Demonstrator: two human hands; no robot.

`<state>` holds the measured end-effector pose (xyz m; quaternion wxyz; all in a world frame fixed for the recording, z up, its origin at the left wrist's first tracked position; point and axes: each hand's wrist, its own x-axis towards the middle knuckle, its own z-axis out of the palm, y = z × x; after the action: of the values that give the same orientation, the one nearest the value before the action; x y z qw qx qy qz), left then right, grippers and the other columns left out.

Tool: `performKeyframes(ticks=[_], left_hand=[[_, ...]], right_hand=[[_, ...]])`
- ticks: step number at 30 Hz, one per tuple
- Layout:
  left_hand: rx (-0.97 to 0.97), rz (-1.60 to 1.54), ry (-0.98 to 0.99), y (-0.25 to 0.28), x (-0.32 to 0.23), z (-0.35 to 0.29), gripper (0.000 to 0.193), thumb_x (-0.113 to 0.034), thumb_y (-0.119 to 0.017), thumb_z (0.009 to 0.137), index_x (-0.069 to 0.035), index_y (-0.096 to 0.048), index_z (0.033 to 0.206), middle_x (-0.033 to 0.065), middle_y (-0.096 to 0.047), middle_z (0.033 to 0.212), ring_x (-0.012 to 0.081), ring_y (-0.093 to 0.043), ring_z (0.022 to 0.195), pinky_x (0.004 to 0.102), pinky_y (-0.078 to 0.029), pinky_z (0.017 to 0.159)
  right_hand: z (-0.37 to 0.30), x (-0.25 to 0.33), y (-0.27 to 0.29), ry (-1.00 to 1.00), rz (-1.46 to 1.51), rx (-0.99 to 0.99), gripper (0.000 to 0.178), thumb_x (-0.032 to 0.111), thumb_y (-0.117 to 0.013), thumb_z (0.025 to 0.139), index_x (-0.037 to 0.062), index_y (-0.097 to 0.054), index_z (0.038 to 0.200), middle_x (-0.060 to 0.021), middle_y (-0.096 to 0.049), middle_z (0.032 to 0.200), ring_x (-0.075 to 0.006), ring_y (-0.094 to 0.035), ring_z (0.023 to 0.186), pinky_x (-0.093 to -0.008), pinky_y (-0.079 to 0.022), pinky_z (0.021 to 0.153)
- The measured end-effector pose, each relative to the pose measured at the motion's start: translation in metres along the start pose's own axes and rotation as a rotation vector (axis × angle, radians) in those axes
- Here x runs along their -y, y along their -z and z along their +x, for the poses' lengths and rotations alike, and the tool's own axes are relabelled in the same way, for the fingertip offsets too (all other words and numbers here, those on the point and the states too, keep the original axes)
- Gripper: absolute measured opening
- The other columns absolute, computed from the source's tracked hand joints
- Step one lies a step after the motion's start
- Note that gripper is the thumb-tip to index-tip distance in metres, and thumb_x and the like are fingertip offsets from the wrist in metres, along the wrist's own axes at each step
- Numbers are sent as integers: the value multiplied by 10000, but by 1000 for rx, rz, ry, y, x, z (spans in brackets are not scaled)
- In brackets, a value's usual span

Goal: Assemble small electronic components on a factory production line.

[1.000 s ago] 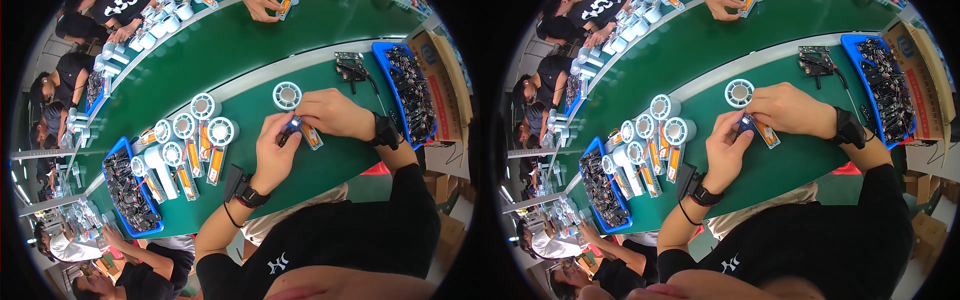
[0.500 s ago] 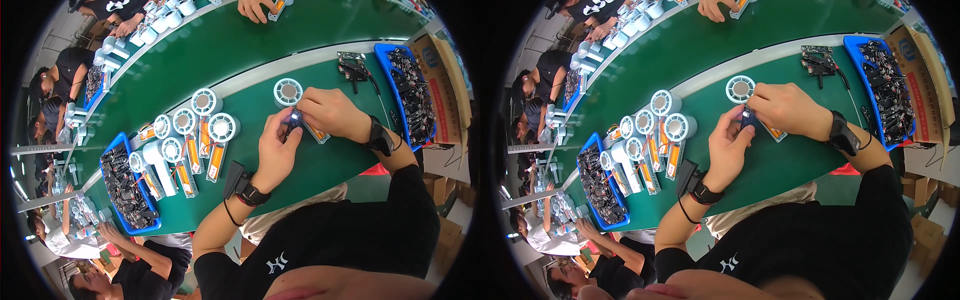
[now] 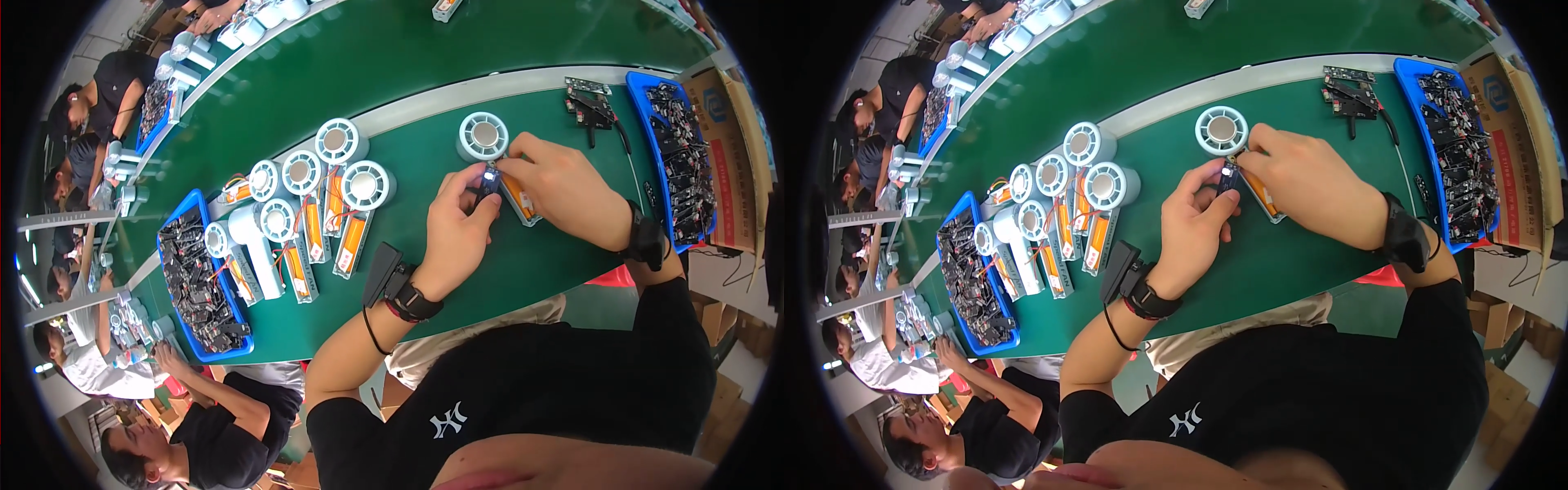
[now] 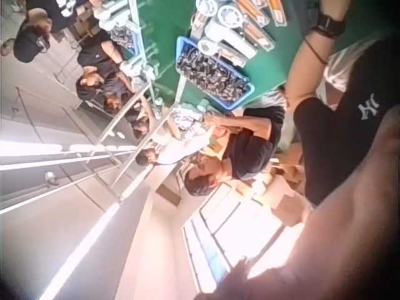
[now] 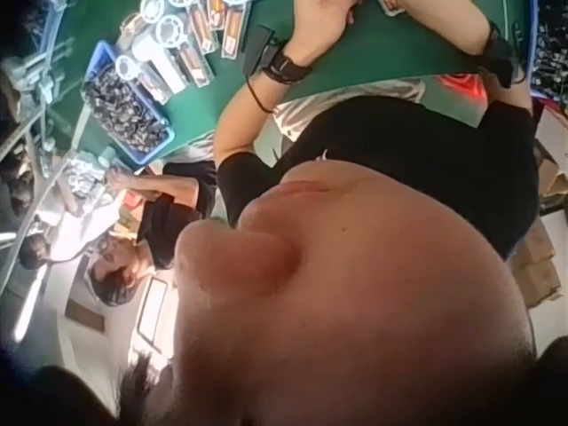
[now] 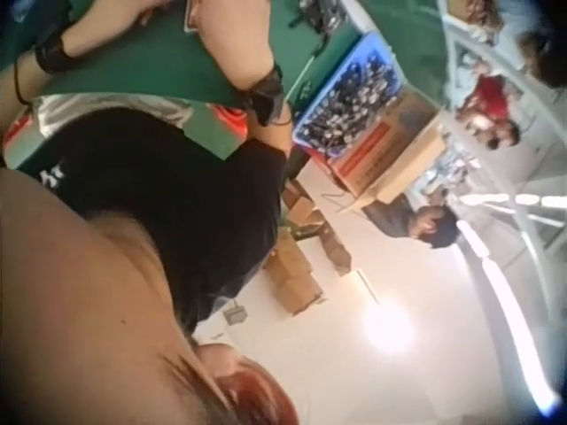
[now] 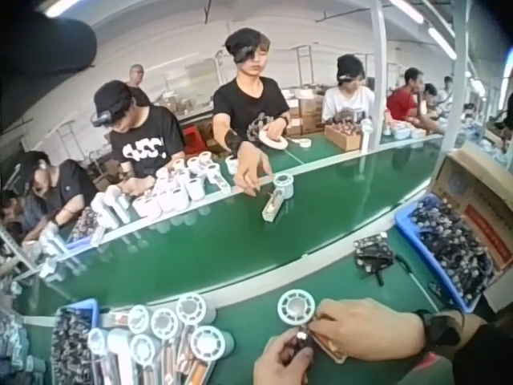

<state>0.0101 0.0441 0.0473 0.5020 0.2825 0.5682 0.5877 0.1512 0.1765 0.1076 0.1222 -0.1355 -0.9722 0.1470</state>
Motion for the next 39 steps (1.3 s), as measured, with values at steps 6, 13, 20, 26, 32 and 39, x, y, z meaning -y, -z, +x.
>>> performKeyframes(ticks=[6, 13, 20, 26, 32, 39], left_hand=[[-3, 35, -12, 2, 0, -1, 441, -15, -654, 951, 51, -529, 1368, 108, -617, 1109, 128, -652, 766, 235, -468, 477], [22, -15, -12, 0, -2, 0, 445, -21, -660, 948, 54, -525, 1365, 119, -608, 1140, 131, -654, 773, 232, -479, 481], [30, -155, 12, 1, 1, 0, 428, -24, -657, 950, 56, -517, 1347, 127, -577, 1184, 143, -662, 793, 241, -502, 489], [43, -287, 69, 2, -3, 1, 372, -23, -653, 951, 47, -533, 1297, 130, -559, 1182, 164, -672, 813, 256, -534, 513], [38, -293, 147, 14, -15, 5, 329, -27, -650, 953, 57, -555, 1257, 138, -613, 1131, 194, -706, 821, 275, -568, 555], [52, 181, 110, 23, -21, 15, 226, -47, -706, 922, 40, -669, 1127, 97, -721, 933, 141, -691, 767, 259, -566, 639]], right_hand=[[6, -8, -1, 38, 17, 31, 211, 20, -690, 823, 30, -684, 1034, -100, -631, 935, -319, -663, 794, -405, -546, 676], [8, -12, -16, 1, 25, -98, 112, 34, -699, 870, 28, -651, 972, -114, -651, 891, -336, -667, 753, -401, -530, 639], [10, -15, -3, -171, 260, 3, 129, 38, -703, 882, 15, -638, 991, -132, -666, 909, -353, -666, 746, -397, -521, 636], [11, -16, 7, 8, 232, 70, 216, 28, -707, 863, 22, -662, 1074, -140, -672, 851, -376, -663, 732, -412, -524, 669], [8, 10, 16, -213, 66, 264, 272, 114, -702, 875, 31, -677, 1133, -156, -690, 817, -381, -676, 773, -437, -516, 694], [11, -14, 17, -125, 306, 288, 257, 183, -674, 909, 19, -685, 1107, -164, -709, 851, -366, -693, 801, -452, -520, 701]])
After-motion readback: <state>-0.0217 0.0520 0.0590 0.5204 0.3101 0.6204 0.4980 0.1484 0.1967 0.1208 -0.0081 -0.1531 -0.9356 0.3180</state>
